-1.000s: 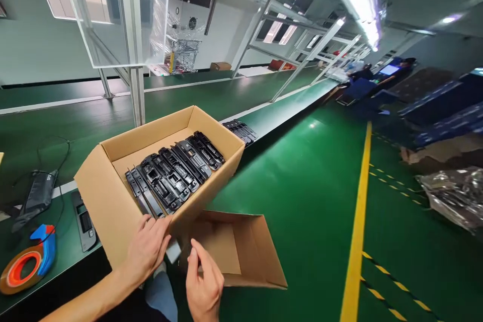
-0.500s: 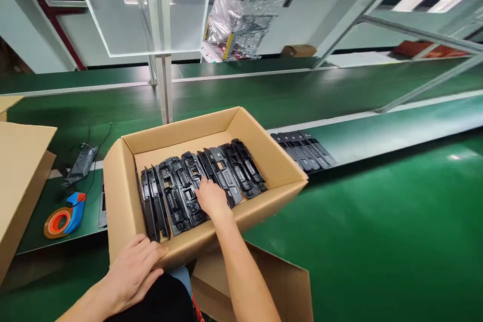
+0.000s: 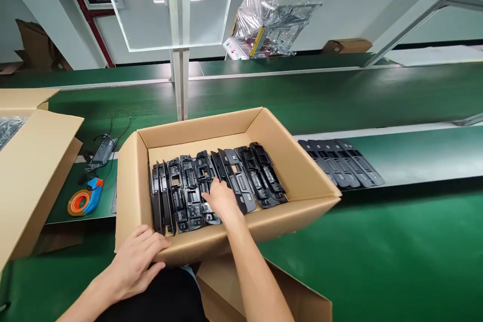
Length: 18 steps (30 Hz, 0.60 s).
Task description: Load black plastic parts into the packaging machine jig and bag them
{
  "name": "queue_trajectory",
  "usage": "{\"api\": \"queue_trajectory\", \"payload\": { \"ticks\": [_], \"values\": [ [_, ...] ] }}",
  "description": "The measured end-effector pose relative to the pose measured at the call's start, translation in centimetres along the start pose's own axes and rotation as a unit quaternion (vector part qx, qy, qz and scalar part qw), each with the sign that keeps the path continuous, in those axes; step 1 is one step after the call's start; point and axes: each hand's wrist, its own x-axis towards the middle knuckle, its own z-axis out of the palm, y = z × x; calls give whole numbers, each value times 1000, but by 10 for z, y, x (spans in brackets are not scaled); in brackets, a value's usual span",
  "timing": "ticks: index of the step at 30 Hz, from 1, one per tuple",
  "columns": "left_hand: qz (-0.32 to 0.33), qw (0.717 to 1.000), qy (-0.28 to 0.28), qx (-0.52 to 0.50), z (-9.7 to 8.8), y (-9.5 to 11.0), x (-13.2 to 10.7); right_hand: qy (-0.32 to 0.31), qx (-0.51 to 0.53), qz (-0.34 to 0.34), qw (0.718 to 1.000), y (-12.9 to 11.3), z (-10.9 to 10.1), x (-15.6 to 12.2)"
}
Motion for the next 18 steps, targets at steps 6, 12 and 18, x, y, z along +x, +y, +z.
{"api": "queue_trajectory", "payload": {
  "ticks": [6,12,18],
  "values": [
    [3,1000,-1,-5,0,-2,-1,31,47,0,998,3,-6,0],
    [-7,1000,-3,-29,-1,-3,-2,223,163,-64,959,15,-4,-21],
    [-150,966,43,-206,-14,7,-5,371,108,-349,854,-7,5,-91]
  ]
}}
